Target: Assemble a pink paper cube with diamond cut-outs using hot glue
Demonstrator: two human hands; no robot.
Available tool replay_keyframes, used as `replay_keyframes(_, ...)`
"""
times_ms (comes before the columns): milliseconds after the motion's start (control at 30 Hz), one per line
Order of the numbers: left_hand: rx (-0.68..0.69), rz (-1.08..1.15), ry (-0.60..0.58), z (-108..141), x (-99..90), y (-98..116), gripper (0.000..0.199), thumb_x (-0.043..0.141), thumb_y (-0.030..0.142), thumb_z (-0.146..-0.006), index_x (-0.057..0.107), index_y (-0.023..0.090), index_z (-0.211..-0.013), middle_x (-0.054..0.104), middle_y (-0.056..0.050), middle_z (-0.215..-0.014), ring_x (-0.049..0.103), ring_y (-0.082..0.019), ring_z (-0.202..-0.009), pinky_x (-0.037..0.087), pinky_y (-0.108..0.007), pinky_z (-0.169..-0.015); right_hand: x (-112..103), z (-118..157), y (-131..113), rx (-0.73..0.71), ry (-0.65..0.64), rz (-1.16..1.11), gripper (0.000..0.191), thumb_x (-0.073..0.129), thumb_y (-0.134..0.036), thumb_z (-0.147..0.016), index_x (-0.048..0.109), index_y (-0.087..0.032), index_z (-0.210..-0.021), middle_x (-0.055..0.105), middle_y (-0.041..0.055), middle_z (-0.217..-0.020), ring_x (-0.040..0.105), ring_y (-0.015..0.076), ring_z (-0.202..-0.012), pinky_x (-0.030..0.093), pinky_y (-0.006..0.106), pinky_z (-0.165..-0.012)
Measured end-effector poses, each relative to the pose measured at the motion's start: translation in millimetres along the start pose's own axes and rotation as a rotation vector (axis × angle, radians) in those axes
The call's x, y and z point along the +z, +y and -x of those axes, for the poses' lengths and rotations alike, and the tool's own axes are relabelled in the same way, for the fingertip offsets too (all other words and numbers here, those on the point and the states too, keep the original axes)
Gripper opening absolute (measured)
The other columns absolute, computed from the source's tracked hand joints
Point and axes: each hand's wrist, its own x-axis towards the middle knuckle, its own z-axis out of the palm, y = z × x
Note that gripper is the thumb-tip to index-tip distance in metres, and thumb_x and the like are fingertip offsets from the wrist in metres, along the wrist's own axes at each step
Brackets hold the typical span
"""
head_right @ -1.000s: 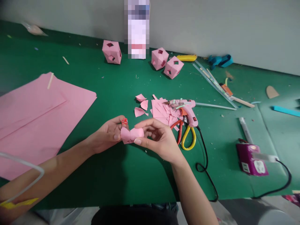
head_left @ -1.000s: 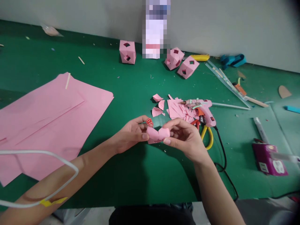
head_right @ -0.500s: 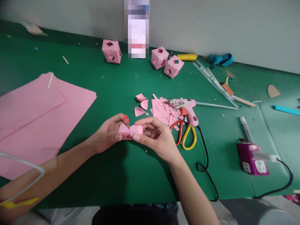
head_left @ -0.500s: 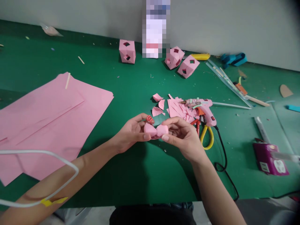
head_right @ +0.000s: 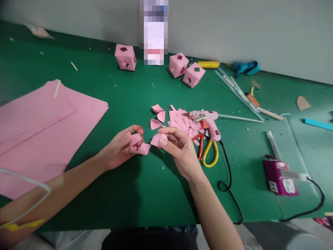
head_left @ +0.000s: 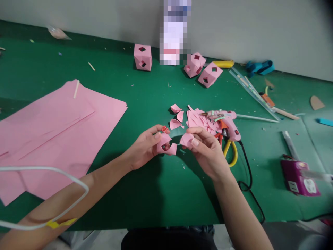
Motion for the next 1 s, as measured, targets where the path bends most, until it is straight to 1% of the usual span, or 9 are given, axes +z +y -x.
replay_keyframes(100, -0.005, -0.022, 0.008, -1, -0.6, -1, 0.042, 0.083, 0.05, -0.082, 0.066, 0.017, -0.101, 0.066, 0.002, -0.07, 0.065, -0.011, -0.061, 0.058, -0.02, -0.058, 2, 0, 1, 0.019, -0.022, -0.008, 0.026, 0.089, -0.037, -0.078, 0.076, -0.027, -0.098, 0.069, -0.0018, -0.082, 0.066, 0.0109, -0.076, 0.057, 0.022, -0.074)
replay_keyframes(167, -0.006, -0.043, 0.0, -1, -0.7, -2, 0.042, 0.081, 0.052, -0.083, 0.066, 0.016, -0.101, 0.065, 0.002, -0.069, 0.065, -0.012, -0.06, 0.058, -0.021, -0.055, 3, 0, 3, 0.023, -0.044, -0.005, 0.029, 0.09, -0.033, -0.077, 0.075, -0.027, -0.101, 0.069, -0.002, -0.087, 0.069, 0.011, -0.078, 0.058, 0.022, -0.076)
replay_keyframes(300, -0.002, -0.068, -0.002, -2, 0.6, -3, 0.043, 0.083, 0.051, -0.081, 0.066, 0.016, -0.099, 0.063, 0.003, -0.067, 0.062, -0.01, -0.057, 0.057, -0.02, -0.053, 8, 2, 7, -0.003, -0.076, 0.024, 0.043, 0.093, -0.02, -0.07, 0.069, -0.028, -0.105, 0.065, -0.0038, -0.096, 0.066, 0.0067, -0.068, 0.059, 0.02, -0.066)
replay_keyframes(467, 0.011, -0.015, 0.029, -2, -1.4, -4, 0.054, 0.088, 0.054, -0.074, 0.065, 0.015, -0.104, 0.066, 0.003, -0.071, 0.063, -0.008, -0.059, 0.053, -0.016, -0.056, 18, 3, 12, -0.048, 0.0, 0.074, 0.055, 0.098, -0.024, -0.061, 0.064, -0.028, -0.104, 0.062, -0.0018, -0.103, 0.065, 0.0094, -0.07, 0.061, 0.023, -0.065)
replay_keyframes(567, -0.01, 0.043, 0.033, -1, -2.6, -3, 0.065, 0.097, 0.036, -0.067, 0.062, 0.017, -0.118, 0.07, 0.002, -0.081, 0.068, -0.009, -0.068, 0.055, -0.015, -0.064, 20, 4, 15, -0.114, 0.063, 0.084, 0.052, 0.097, -0.026, -0.064, 0.065, -0.029, -0.104, 0.063, -0.0008, -0.107, 0.066, 0.0106, -0.073, 0.062, 0.024, -0.066)
replay_keyframes(667, -0.046, 0.041, 0.035, 0, -2.9, 0, 0.069, 0.096, 0.017, -0.067, 0.059, 0.019, -0.125, 0.071, 0.003, -0.081, 0.069, -0.008, -0.069, 0.054, -0.014, -0.065, 17, 3, 15, -0.155, 0.067, 0.072, 0.042, 0.093, -0.027, -0.071, 0.067, -0.029, -0.104, 0.065, -0.0014, -0.104, 0.067, 0.0112, -0.076, 0.061, 0.024, -0.07)
replay_keyframes(800, -0.03, 0.029, 0.013, 0, -4.5, 0, 0.064, 0.095, 0.025, -0.069, 0.061, 0.02, -0.123, 0.07, 0.003, -0.078, 0.068, -0.009, -0.063, 0.053, -0.016, -0.059, 10, 3, 10, -0.119, 0.04, 0.041, 0.021, 0.082, -0.036, -0.086, 0.073, -0.028, -0.103, 0.068, -0.001, -0.089, 0.067, 0.0119, -0.078, 0.059, 0.025, -0.075)
replay_keyframes(900, -0.015, 0.017, -0.009, -1, -5.9, -1, 0.065, 0.096, 0.032, -0.068, 0.062, 0.02, -0.122, 0.072, 0.001, -0.078, 0.067, -0.01, -0.061, 0.052, -0.017, -0.055, 7, 3, 5, -0.048, -0.025, 0.002, 0.029, 0.083, -0.042, -0.084, 0.072, -0.027, -0.106, 0.068, -0.002, -0.079, 0.067, 0.0134, -0.07, 0.06, 0.028, -0.072)
replay_keyframes(1000, -0.022, 0.011, -0.014, -1, -6.0, -1, 0.065, 0.096, 0.034, -0.068, 0.062, 0.02, -0.122, 0.073, 0.0, -0.08, 0.068, -0.011, -0.061, 0.052, -0.017, -0.054, 6, 4, 6, -0.055, -0.062, 0.031, 0.039, 0.085, -0.041, -0.082, 0.068, -0.029, -0.114, 0.071, -0.0024, -0.081, 0.068, 0.0145, -0.07, 0.061, 0.031, -0.073)
